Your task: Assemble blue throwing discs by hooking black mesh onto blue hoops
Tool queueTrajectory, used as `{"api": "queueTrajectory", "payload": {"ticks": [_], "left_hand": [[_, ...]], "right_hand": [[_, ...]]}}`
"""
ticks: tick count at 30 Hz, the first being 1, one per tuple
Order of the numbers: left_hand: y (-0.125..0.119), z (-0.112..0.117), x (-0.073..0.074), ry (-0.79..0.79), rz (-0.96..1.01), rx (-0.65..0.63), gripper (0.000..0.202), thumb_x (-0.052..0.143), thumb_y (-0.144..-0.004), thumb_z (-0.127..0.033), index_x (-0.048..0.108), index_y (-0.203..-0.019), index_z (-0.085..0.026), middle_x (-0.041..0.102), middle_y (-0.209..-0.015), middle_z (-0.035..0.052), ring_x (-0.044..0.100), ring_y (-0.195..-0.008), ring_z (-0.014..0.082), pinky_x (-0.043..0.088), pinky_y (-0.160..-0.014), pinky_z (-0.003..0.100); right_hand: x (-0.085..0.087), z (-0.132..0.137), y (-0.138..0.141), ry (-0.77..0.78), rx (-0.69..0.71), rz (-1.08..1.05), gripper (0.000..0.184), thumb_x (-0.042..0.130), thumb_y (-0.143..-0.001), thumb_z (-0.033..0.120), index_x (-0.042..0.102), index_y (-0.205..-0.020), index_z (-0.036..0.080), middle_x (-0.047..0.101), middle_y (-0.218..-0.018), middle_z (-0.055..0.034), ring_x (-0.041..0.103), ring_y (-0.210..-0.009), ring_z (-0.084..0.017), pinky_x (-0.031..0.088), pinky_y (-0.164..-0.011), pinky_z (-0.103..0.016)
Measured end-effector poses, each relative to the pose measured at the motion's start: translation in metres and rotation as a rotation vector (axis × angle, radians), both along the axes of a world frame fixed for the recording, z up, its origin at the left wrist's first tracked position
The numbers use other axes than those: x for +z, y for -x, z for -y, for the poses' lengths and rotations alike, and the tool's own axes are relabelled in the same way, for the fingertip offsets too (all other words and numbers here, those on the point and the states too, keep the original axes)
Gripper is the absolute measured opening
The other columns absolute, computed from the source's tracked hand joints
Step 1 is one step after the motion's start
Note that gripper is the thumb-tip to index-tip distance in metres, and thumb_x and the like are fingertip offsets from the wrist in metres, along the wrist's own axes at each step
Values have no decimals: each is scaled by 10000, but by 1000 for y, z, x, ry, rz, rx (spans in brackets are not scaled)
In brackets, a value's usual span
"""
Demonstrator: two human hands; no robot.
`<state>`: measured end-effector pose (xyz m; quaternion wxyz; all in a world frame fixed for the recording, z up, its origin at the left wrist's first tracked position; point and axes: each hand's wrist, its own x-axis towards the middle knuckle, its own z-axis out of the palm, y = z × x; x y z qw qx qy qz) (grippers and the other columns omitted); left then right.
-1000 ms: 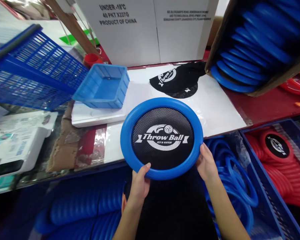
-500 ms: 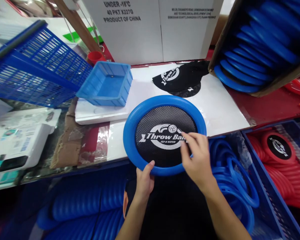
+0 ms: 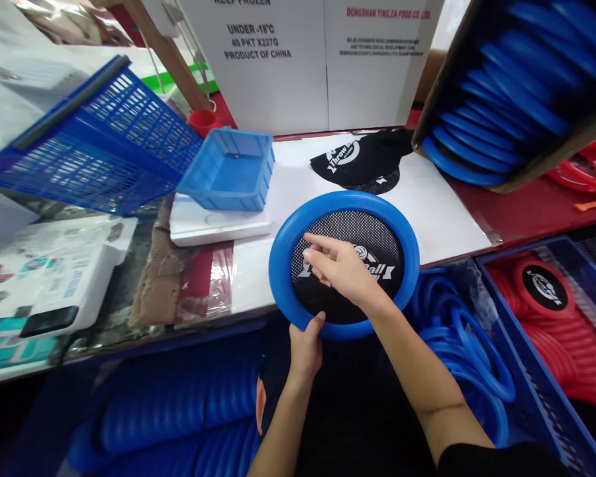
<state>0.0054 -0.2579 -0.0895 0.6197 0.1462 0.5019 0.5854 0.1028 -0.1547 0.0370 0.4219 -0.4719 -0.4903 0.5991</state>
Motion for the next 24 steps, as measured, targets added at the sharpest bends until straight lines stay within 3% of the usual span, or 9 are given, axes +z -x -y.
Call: {"api": "queueTrajectory", "payload": {"ticks": [3,9,17,24], "left_hand": [[1,0,-1,-12,-7,-18,401,875,-705,-334,770,-1022,-112,791,-987,99,743,-981,259,572,-934,347],[0,-3,-2,-11,-8,-15,376,895,-665,-331,771,-946,-114,785,-892,84,740,-928,262,569,-915,354],[1,-1,-4,-36,0,-19,456,876,-703,-340,765,-1077,-105,804,-1029,107,754,-976,264,573,-920,340],[1,-1,-4,-26,20,-18,514,876,-705,-329,756,-1150,-101,806,-1080,119,758,-1015,278,578,-953,366]], "right_hand": [[1,1,4,99,-54,-164,476,767,-833,329,716,-1281,177,622,-849,-8,458,-579,-81,316,-452,-238],[-7,2,11,177,-159,-376,340,791,-766,309,739,-1081,192,607,-803,12,481,-582,-76,281,-430,-210],[-7,9,2,204,108,-166,235,754,-842,376,727,-953,171,595,-726,22,474,-529,-67,250,-386,-186],[-17,19,-6,44,71,-7,266,675,-918,430,716,-992,179,607,-734,14,497,-527,-85,356,-425,-212]]}}
